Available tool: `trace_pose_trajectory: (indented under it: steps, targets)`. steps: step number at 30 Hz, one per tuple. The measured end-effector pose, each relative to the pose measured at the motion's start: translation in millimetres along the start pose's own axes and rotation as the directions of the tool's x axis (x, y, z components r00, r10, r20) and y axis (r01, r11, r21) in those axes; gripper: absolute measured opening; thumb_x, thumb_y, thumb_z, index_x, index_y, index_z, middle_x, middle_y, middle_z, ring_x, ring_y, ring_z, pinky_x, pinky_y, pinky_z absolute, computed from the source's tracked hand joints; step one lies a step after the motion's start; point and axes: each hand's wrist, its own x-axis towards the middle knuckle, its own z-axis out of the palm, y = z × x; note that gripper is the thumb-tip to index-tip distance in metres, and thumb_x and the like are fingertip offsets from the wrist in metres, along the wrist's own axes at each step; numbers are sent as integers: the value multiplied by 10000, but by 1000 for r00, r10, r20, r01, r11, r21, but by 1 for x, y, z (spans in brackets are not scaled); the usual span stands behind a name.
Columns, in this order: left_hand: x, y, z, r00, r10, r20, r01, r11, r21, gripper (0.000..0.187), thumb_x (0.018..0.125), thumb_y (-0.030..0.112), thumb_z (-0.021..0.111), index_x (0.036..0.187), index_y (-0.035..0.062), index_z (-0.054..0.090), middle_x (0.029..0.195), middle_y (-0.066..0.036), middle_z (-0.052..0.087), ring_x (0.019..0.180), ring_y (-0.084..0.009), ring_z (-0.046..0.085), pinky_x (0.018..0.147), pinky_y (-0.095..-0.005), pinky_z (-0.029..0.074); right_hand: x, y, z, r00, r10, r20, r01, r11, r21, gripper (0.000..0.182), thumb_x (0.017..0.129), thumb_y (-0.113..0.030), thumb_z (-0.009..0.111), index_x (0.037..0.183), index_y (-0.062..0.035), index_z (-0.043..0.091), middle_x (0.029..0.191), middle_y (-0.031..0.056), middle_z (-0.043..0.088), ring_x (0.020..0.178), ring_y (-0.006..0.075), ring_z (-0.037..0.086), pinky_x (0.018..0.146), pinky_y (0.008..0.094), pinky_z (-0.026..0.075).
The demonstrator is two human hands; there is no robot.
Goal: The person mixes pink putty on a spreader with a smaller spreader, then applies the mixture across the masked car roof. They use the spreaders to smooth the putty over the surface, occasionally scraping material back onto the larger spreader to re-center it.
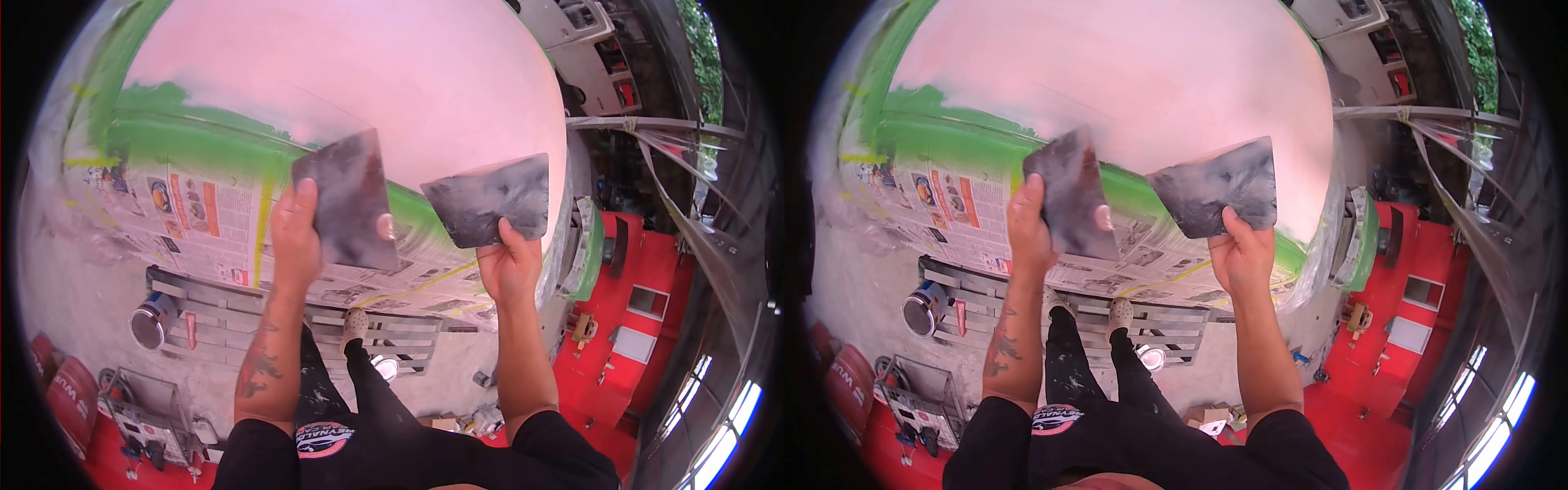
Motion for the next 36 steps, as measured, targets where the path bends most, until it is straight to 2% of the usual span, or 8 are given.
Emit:
trace_pose_trajectory:
  steps: [2, 14, 20, 23, 25, 28, 31, 36]
  targets:
    - [-17, 7, 30, 995, 10, -99, -11, 1000, -15, 326, 1015, 287, 481, 1019, -6, 623, 925, -19, 622, 849, -79, 524, 794, -247, 429, -6, 1, 4, 1000, -21, 3, 21, 1000, -16, 550, 897, 47, 460, 1422, -57, 336, 1402, 114, 451, 1316, 288, 431, 1114, 485, 333]
    - [-36, 8, 45, 990, 98, -97, -88, 991, 106, 289, 1018, 264, 490, 1016, -1, 606, 792, 61, 519, 725, -38, 391, 646, -210, 349, -30, 11, 25, 993, -101, 68, 97, 993, 68, 485, 926, 38, 497, 1391, -36, 382, 1368, 120, 479, 1272, 255, 473, 1091, 443, 368]
    - [-43, 4, 44, 992, 103, -80, -85, 976, 200, 266, 1019, 242, 487, 1016, 4, 604, 756, 80, 499, 678, -26, 376, 584, -200, 331, -42, 18, 19, 970, -12, 243, 79, 960, -268, 381, 933, -25, 543, 1308, 1, 480, 1223, 90, 586, 1153, 237, 551, 1003, 346, 405]
    - [-35, 7, 32, 962, 255, -101, -221, 938, 266, 267, 1021, 236, 478, 992, -1, 598, 735, 70, 491, 671, -30, 376, 578, -205, 326, -36, 2, 19, 872, 405, 275, 28, 520, -854, 392, 896, -32, 569, 1279, 26, 512, 1167, 172, 608, 1081, 286, 587, 940, 346, 441]
    - [-26, 8, 17, 947, 277, -163, -226, 935, 275, 268, 1020, 234, 476, 983, -4, 595, 728, 63, 489, 671, -35, 377, 577, -208, 327, -23, -5, 15, 841, 414, 348, 173, 403, -899, 406, 882, -22, 574, 1281, 12, 515, 1165, 188, 603, 1077, 318, 587, 936, 362, 447]
    - [-18, 16, -1, 927, 293, -234, -202, 915, 348, 278, 1018, 232, 477, 984, -18, 593, 720, 33, 501, 664, -51, 388, 582, -221, 346, -8, -5, 20, 878, 317, 359, 296, 229, -927, 493, 796, 63, 563, 1278, -39, 541, 1197, 174, 593, 1068, 373, 572, 919, 389, 460]
    - [-12, 24, -5, 899, 375, -226, -241, 854, 461, 284, 1018, 226, 470, 998, -30, 593, 727, 21, 525, 652, -68, 410, 583, -233, 365, 16, -5, 44, 782, 130, 609, 622, -219, -752, 638, 648, 89, 555, 1244, -135, 598, 1246, 86, 579, 1088, 274, 545, 862, 384, 421]
    - [-10, 24, -3, 895, 437, -92, -304, 747, 591, 297, 1011, 214, 477, 1020, -65, 579, 739, -35, 562, 648, -113, 454, 585, -268, 394, 42, -1, 93, 606, 88, 791, 758, -368, -539, 563, 680, 35, 577, 1194, -189, 631, 1210, 4, 599, 1091, 230, 542, 861, 374, 385]
